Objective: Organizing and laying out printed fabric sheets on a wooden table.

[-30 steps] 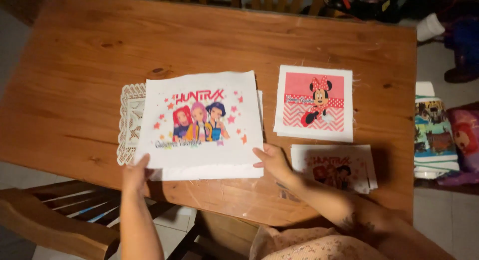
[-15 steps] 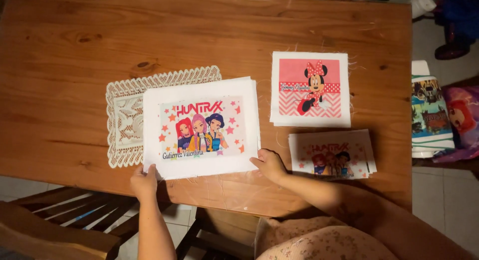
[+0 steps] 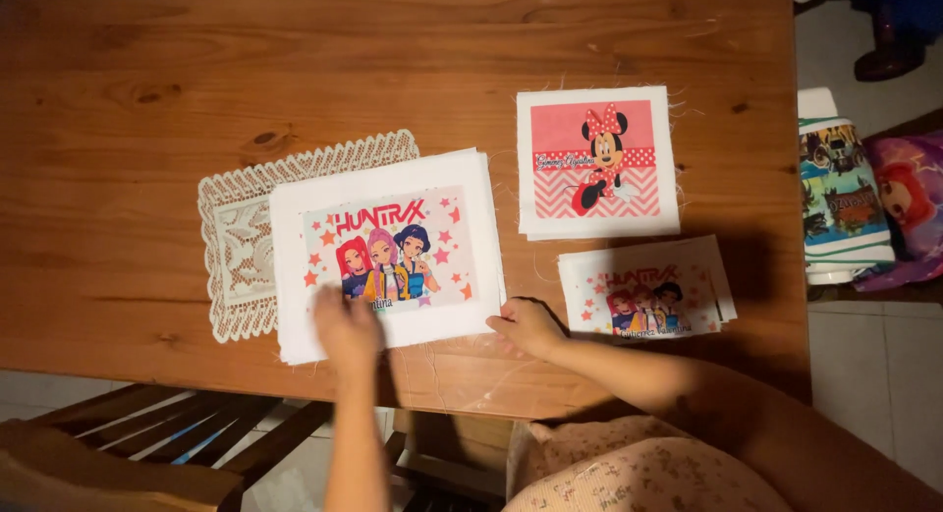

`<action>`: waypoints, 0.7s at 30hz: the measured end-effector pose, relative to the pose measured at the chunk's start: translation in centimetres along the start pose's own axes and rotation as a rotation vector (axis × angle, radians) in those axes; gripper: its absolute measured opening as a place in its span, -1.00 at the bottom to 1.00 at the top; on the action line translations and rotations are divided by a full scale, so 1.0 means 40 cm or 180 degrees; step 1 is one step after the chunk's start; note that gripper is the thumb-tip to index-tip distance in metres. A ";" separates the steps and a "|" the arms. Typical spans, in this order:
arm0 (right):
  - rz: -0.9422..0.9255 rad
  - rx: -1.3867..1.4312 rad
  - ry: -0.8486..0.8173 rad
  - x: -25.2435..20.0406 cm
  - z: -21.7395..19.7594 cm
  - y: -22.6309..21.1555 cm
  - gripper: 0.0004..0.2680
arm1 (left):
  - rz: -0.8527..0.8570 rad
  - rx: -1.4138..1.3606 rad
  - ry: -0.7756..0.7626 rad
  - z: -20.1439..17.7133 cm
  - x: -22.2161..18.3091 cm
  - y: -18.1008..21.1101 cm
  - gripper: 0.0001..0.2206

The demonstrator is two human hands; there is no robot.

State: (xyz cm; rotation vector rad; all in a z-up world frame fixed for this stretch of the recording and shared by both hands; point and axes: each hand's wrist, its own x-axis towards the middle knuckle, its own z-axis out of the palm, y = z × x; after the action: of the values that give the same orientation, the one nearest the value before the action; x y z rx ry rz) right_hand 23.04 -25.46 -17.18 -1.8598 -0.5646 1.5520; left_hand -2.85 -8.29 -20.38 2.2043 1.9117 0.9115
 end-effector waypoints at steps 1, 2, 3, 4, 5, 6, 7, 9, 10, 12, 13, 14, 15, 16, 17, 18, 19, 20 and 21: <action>0.0010 -0.0216 -0.0077 -0.023 -0.011 -0.013 -0.66 | 0.0455 -0.0354 -0.0165 0.022 -0.012 0.067 -0.55; 0.0020 -0.0432 -0.0153 -0.046 -0.022 -0.026 -0.68 | 0.0910 -0.0708 -0.0327 0.045 -0.025 0.135 -0.58; 0.0010 -0.0427 -0.0147 -0.062 -0.039 -0.020 -0.68 | 0.0921 -0.0711 -0.0322 0.031 -0.028 0.196 -0.58; -0.0145 -0.0841 -0.0071 -0.077 -0.056 -0.013 -0.71 | 0.0786 -0.0622 -0.0913 0.017 -0.033 0.257 -0.52; -0.0292 -0.1254 0.0014 -0.094 -0.075 -0.004 -0.74 | 0.0648 -0.0533 -0.1509 0.006 -0.040 0.321 -0.46; -0.0293 -0.1250 0.0029 -0.102 -0.096 0.030 -0.74 | 0.0661 -0.0542 -0.1509 0.032 -0.032 0.328 -0.46; -0.0395 -0.1012 0.0067 -0.111 -0.117 0.063 -0.77 | 0.0523 -0.0356 -0.1646 0.059 -0.025 0.336 -0.43; -0.0497 -0.0772 0.0114 -0.147 -0.164 0.119 -0.80 | 0.0393 -0.0174 -0.1781 0.104 -0.023 0.338 -0.40; -0.0398 -0.0306 0.0093 -0.174 -0.191 0.140 -0.81 | 0.0601 0.0290 -0.1824 0.123 -0.027 0.332 -0.41; -0.0323 0.0153 0.0095 -0.212 -0.257 0.189 -0.83 | 0.0824 0.0735 -0.1836 0.144 -0.020 0.325 -0.41; -0.0307 0.0281 0.0184 -0.227 -0.292 0.225 -0.87 | 0.0956 0.0855 -0.2038 0.145 -0.014 0.322 -0.40; -0.0292 0.0408 0.0271 -0.244 -0.330 0.262 -0.90 | 0.1087 0.0977 -0.2239 0.147 -0.011 0.322 -0.40; -0.0299 0.0423 0.0333 -0.252 -0.363 0.290 -0.90 | 0.1142 0.0941 -0.2239 0.182 -0.023 0.264 -0.40; -0.0549 0.0526 0.0640 -0.262 -0.402 0.321 -0.89 | 0.1544 0.0735 -0.1451 0.222 -0.038 0.213 -0.41; -0.0787 0.0659 0.1040 -0.286 -0.448 0.364 -0.88 | 0.1980 0.0450 -0.0671 0.288 -0.051 0.188 -0.41; -0.0783 0.0705 0.1194 -0.269 -0.508 0.388 -0.88 | 0.2097 0.0338 -0.0688 0.268 -0.045 0.172 -0.41; -0.1072 0.0660 0.1579 -0.274 -0.569 0.423 -0.91 | 0.2456 0.0636 -0.0568 0.261 -0.035 0.170 -0.40; -0.1349 0.0587 0.1969 -0.283 -0.639 0.463 -0.91 | 0.2809 0.0925 -0.0410 0.264 -0.020 0.172 -0.39; -0.1273 0.0649 0.2220 -0.268 -0.720 0.500 -0.91 | 0.3005 0.0740 -0.0455 0.286 -0.021 0.142 -0.39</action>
State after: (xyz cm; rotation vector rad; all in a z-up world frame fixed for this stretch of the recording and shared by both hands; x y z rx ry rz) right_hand 47.35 -52.61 -21.12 -1.8321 -0.3947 0.6143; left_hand 7.62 -6.71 -27.60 3.2501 0.8776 0.5606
